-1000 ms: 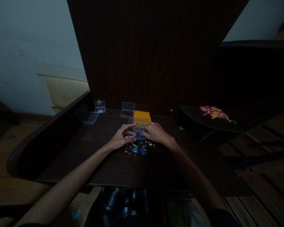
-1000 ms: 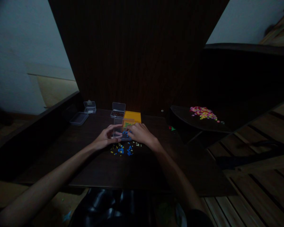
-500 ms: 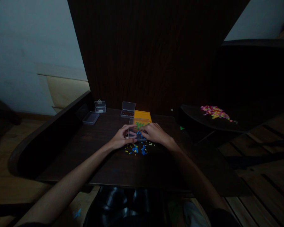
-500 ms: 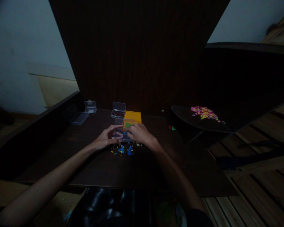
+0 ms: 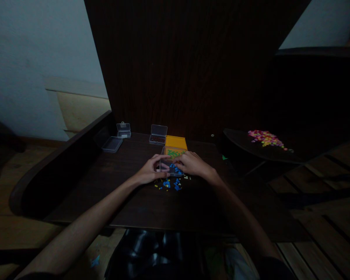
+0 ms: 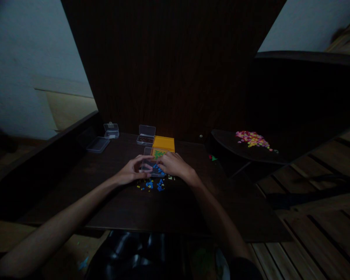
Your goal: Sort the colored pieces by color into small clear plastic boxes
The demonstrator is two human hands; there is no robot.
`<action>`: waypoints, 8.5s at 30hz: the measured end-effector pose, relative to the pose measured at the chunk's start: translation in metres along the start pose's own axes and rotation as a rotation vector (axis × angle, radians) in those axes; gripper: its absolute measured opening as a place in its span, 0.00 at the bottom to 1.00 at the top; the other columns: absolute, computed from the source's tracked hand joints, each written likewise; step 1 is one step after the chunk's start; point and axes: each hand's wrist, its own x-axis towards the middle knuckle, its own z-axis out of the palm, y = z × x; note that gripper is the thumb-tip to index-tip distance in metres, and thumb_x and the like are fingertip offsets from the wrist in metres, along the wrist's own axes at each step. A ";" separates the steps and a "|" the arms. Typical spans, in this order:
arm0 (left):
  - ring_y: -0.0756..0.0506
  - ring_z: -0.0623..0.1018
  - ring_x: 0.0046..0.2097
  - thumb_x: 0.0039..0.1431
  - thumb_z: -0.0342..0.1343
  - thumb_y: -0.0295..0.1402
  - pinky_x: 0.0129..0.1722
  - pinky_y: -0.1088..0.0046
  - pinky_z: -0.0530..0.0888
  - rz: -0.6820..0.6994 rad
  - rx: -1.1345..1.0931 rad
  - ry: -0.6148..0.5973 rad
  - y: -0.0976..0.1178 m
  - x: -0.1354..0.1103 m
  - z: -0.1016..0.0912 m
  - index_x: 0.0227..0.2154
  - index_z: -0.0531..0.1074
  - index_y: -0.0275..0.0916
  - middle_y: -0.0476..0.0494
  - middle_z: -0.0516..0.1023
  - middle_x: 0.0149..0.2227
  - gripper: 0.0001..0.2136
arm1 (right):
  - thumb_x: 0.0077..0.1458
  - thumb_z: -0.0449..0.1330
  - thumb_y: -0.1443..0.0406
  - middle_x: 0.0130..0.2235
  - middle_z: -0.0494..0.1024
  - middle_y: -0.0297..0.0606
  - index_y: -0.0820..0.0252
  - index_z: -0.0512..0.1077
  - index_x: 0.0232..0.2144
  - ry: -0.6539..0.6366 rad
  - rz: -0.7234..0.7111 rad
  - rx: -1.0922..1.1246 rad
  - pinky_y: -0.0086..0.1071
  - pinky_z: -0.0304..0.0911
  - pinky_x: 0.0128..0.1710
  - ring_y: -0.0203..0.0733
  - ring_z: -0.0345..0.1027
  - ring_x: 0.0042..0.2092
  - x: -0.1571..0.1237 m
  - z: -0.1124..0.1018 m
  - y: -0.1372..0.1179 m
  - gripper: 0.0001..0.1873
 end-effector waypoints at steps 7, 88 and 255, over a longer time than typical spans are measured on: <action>0.49 0.76 0.42 0.42 0.69 0.26 0.44 0.62 0.79 0.007 -0.002 -0.016 -0.001 -0.001 -0.001 0.51 0.71 0.42 0.42 0.64 0.50 0.29 | 0.63 0.51 0.63 0.42 0.81 0.45 0.58 0.78 0.44 0.008 -0.003 -0.012 0.32 0.63 0.42 0.47 0.73 0.45 0.003 0.005 0.000 0.16; 0.48 0.75 0.42 0.42 0.69 0.27 0.44 0.64 0.75 -0.041 -0.022 -0.026 -0.003 0.003 -0.003 0.55 0.64 0.39 0.40 0.72 0.47 0.34 | 0.63 0.53 0.62 0.40 0.79 0.42 0.59 0.73 0.46 0.086 -0.008 0.029 0.30 0.59 0.37 0.43 0.72 0.41 -0.006 0.012 0.011 0.13; 0.46 0.76 0.43 0.42 0.69 0.29 0.46 0.60 0.75 -0.036 0.060 0.074 -0.006 0.005 -0.006 0.54 0.65 0.39 0.38 0.72 0.49 0.33 | 0.56 0.60 0.63 0.31 0.80 0.33 0.55 0.78 0.35 -0.060 -0.107 0.270 0.27 0.54 0.32 0.35 0.70 0.32 -0.029 0.047 0.009 0.07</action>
